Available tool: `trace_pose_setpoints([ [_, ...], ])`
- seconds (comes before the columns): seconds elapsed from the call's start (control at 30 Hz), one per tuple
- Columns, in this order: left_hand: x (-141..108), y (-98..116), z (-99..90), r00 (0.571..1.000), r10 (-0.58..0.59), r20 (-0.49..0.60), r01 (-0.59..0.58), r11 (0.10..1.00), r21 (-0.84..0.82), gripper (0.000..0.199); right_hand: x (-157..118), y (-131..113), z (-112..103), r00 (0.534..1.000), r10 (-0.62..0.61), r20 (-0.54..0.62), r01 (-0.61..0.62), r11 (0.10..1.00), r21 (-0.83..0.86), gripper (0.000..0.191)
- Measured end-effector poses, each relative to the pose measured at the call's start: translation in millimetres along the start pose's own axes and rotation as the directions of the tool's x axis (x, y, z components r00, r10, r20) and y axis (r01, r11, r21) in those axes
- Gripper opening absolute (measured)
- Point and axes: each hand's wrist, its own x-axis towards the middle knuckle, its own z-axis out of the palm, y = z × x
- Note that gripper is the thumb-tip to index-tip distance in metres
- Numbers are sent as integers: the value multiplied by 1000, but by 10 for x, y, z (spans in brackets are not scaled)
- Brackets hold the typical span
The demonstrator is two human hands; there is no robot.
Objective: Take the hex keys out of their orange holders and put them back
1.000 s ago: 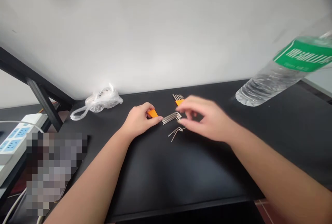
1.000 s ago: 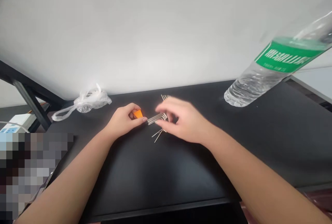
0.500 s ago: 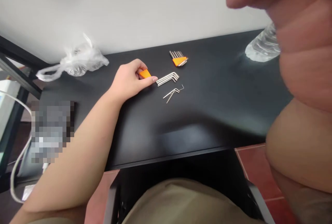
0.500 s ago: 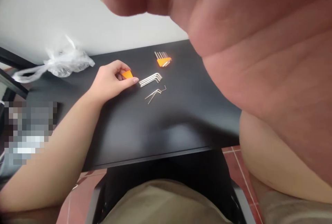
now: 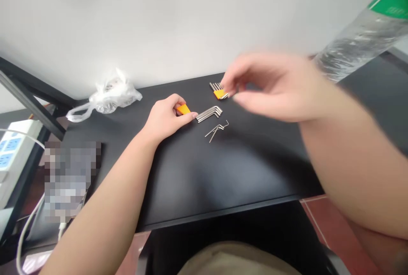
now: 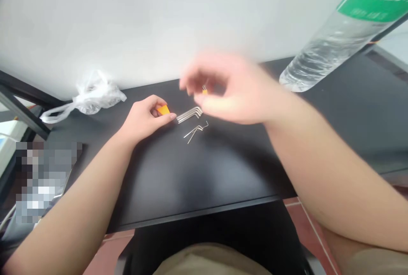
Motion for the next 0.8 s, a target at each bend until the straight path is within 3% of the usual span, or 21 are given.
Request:
trace_pose_setpoints([
  [0.07, 2, -3, -3, 1000, 10, 2, -10, 1000, -5, 45, 76, 204, 214, 989, -29, 144, 41, 996, -85, 12],
  [0.13, 4, -5, -5, 1000, 11, 5, -10, 1000, -6, 44, 110, 380, 367, 950, -11, 312, 62, 987, -152, 12],
  [0.23, 7, -12, -4, 1000, -8, 21, 8, 1000, -15, 44, 109, 496, 453, 923, 9, 385, 68, 980, -188, 15],
  [0.37, 19, -34, 2, 999, -31, 42, 32, 999, -17, 46, 99, 442, 448, 897, 27, 440, 86, 968, -235, 18],
  [0.5, 35, -48, 6, 999, -31, 39, 32, 999, -15, 47, 124, 386, 475, 891, 61, 449, 80, 955, -287, 19],
  [0.8, 36, -35, -7, 999, -12, 40, 13, 1000, -19, 45, 163, 461, 555, 958, 71, 278, 27, 942, -336, 16],
])
